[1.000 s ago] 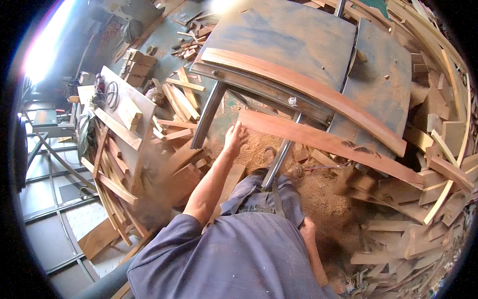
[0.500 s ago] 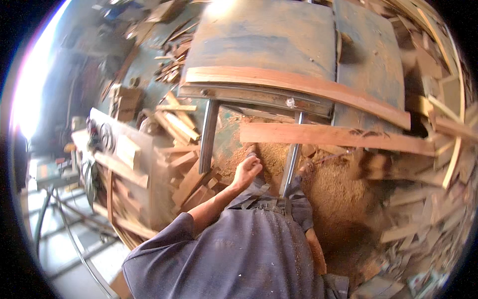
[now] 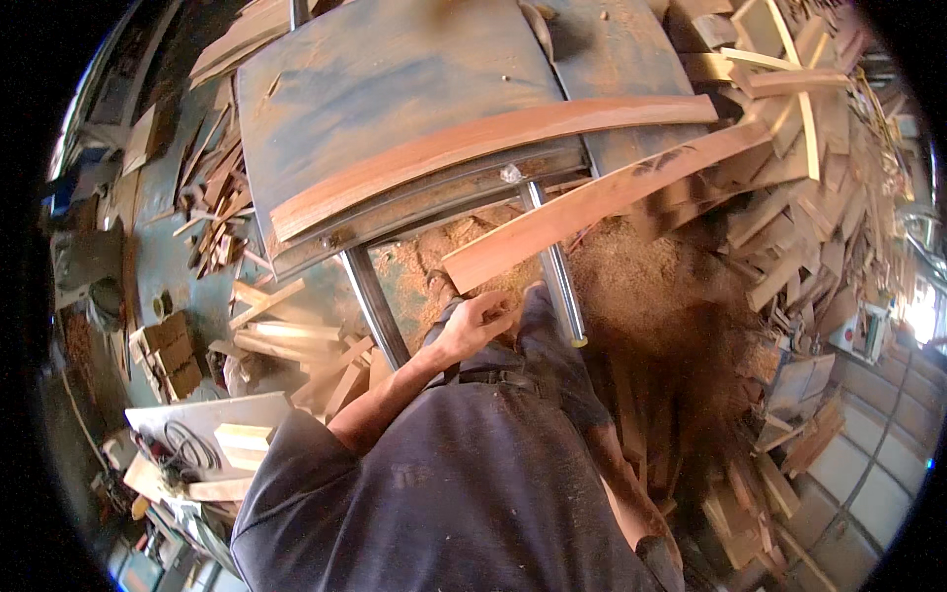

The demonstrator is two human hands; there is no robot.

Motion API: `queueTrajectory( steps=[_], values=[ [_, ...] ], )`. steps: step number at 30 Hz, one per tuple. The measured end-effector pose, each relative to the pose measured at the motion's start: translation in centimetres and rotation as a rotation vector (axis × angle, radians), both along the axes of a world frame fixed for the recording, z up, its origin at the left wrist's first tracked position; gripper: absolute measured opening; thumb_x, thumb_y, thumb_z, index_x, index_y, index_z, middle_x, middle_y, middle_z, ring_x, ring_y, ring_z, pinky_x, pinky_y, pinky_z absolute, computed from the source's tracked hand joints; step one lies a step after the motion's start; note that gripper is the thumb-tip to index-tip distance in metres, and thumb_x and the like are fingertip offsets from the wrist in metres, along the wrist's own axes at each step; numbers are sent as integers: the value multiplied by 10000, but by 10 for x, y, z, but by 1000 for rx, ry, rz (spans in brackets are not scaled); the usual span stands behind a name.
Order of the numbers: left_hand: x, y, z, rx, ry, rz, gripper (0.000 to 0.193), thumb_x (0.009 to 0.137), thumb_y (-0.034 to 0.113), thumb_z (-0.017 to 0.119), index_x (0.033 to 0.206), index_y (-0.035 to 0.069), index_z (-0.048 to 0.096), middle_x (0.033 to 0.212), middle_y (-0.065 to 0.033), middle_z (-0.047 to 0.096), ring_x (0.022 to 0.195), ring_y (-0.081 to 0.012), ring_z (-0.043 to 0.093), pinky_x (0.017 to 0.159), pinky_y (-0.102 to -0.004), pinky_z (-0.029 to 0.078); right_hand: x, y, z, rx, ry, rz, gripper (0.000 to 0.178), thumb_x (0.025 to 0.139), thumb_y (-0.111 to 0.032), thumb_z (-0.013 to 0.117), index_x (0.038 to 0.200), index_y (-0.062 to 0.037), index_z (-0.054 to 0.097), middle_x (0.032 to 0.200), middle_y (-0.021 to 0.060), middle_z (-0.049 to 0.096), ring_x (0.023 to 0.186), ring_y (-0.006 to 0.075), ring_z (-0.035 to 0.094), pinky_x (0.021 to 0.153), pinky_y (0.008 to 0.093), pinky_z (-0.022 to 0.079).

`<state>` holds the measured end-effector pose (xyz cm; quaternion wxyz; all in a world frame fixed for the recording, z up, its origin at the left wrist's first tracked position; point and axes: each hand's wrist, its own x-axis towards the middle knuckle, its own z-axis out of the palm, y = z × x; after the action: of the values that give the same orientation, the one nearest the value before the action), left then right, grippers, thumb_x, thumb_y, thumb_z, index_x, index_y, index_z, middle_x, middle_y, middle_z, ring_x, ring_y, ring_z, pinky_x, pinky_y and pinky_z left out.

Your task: The person measures several wooden planks with a tape measure in a workshop. They pick up planks from a pile, measure their length, and place them back down or on a table saw surface.

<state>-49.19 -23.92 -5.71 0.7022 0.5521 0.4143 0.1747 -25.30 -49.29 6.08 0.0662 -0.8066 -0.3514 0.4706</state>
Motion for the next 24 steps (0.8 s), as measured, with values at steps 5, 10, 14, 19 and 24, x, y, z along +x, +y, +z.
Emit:
queueTrajectory(
  steps=[5, 10, 14, 19, 24],
  values=[
    [-8, 21, 30, -37, -2, -133, 294, 990, 254, 686, 1114, -9, 644, 849, -47, 652, 768, -112, 590, 687, -305, 495, 1, -28, 53, 102, 246, -559, 483, 1019, -252, 614, 1427, -18, 507, 1298, 119, 647, 1162, 203, 654, 894, 343, 575],
    [24, 28, 47, -388, -265, -380, 330, 1068, 329, 576, 1121, 14, 658, 911, -34, 683, 829, -116, 644, 690, -281, 538, -3, 53, 63, 429, 391, -650, 472, 1027, -224, 552, 1433, 3, 470, 1335, 147, 619, 1219, 270, 623, 942, 425, 591],
    [31, 41, 75, -749, -252, -290, 371, 1086, 298, 544, 1221, -34, 637, 1061, -87, 690, 882, -157, 685, 730, -294, 601, -17, 130, 24, 534, 560, -327, 521, 985, -76, 617, 1460, 14, 424, 1344, 104, 567, 1265, 206, 564, 1115, 368, 426],
    [-8, 49, 71, -711, -278, -10, 370, 1056, 303, 607, 1186, -41, 650, 1022, -111, 710, 862, -166, 691, 806, -303, 583, -22, 185, -5, 464, 823, -89, 667, 943, -245, 714, 1484, -3, 409, 1414, 108, 527, 1277, 204, 544, 1102, 369, 425],
    [-7, 62, 71, -276, -61, -37, 267, 1008, 250, 689, 1034, -16, 698, 848, -43, 687, 777, -89, 617, 711, -270, 519, -24, 258, -24, 243, 735, 207, 688, 911, -386, 739, 1433, -5, 506, 1311, 135, 647, 1173, 229, 631, 1008, 362, 482]
  ],
)
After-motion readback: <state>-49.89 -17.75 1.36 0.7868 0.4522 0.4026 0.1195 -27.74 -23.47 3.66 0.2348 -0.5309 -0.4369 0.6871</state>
